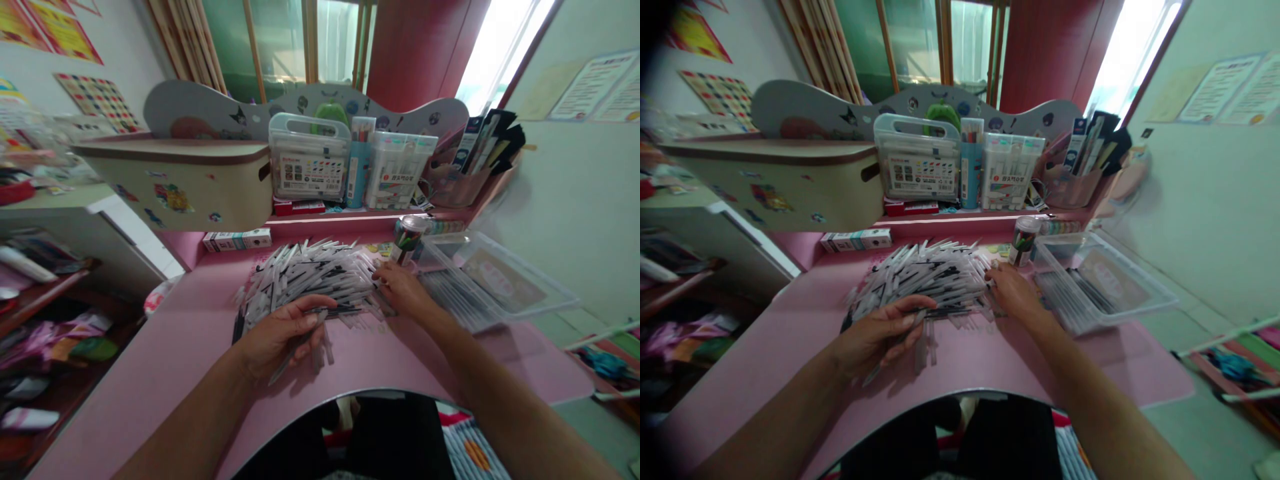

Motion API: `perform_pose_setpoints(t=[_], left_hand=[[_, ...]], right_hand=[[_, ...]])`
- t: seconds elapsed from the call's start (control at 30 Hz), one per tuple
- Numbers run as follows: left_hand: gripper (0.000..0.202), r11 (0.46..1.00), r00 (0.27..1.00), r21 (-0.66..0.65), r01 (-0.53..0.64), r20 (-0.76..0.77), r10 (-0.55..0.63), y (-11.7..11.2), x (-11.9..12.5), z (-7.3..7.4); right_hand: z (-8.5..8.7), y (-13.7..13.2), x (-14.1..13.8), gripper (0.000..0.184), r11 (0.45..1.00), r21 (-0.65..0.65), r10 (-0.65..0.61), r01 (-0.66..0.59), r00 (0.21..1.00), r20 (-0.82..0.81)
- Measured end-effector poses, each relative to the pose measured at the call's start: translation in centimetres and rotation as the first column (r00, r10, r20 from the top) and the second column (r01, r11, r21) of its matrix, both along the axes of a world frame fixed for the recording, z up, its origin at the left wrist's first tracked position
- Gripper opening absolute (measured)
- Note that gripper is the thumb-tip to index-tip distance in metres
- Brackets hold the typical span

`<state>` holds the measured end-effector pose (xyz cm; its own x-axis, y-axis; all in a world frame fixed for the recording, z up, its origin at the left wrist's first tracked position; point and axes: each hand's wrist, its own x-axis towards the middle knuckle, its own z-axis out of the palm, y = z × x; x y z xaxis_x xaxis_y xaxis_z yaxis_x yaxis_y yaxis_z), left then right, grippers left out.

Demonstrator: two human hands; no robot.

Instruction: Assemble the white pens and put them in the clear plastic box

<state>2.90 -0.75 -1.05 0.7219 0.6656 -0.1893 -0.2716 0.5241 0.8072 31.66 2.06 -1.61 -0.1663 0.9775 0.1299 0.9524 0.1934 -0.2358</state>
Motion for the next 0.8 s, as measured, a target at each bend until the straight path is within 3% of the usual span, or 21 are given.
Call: perform_pose_setpoints(t=[0.13,0.37,0.47,0.53,0.6,0.67,0.73,0.8], left_hand=[[0.034,1.000,1.000,-0.008,-0.011,-0.008,0.011,-0.1,0.2,-0.1],[0.031,1.000,0.999,-0.018,-0.023,-0.026,0.022,-0.3,0.4,-0.1],[0.031,0.999,0.999,-0.018,-0.027,-0.032,0.027,-0.4,0.4,0.0],[0.031,0.999,0.999,-0.023,-0.039,-0.035,0.038,-0.5,0.4,0.0],[0.031,0.998,0.998,-0.030,-0.055,-0.039,0.054,-0.7,0.6,0.0],[0.031,0.997,0.996,-0.032,-0.074,-0.046,0.072,-0.8,0.8,0.0],[0.032,0.996,0.995,-0.039,-0.085,-0.052,0.083,-0.9,1.0,-0.1],[0.031,0.994,0.994,-0.047,-0.097,-0.051,0.095,-0.9,1.1,-0.2]], right_hand=[[-0.9,-0.1,-0.2,0.024,1.000,0.023,-0.016,0.016,1.000,0.000],[-1.0,-0.1,-0.3,0.018,0.999,0.039,-0.001,0.002,1.000,-0.030],[-1.1,0.0,0.3,0.014,0.997,0.073,0.032,-0.023,0.992,-0.126],[-0.9,0.1,0.8,0.009,0.998,0.065,-0.003,0.024,0.954,-0.301],[-0.3,-0.1,1.1,0.006,0.996,0.030,-0.049,0.080,0.819,-0.572],[0.7,-0.5,0.9,0.014,0.995,0.005,-0.052,0.097,0.573,-0.818],[2.0,-1.2,0.1,0.023,0.998,-0.009,-0.028,0.059,0.340,-0.940],[3.3,-2.1,-1.2,0.025,0.998,-0.038,-0.028,-0.042,0.221,-0.975]])
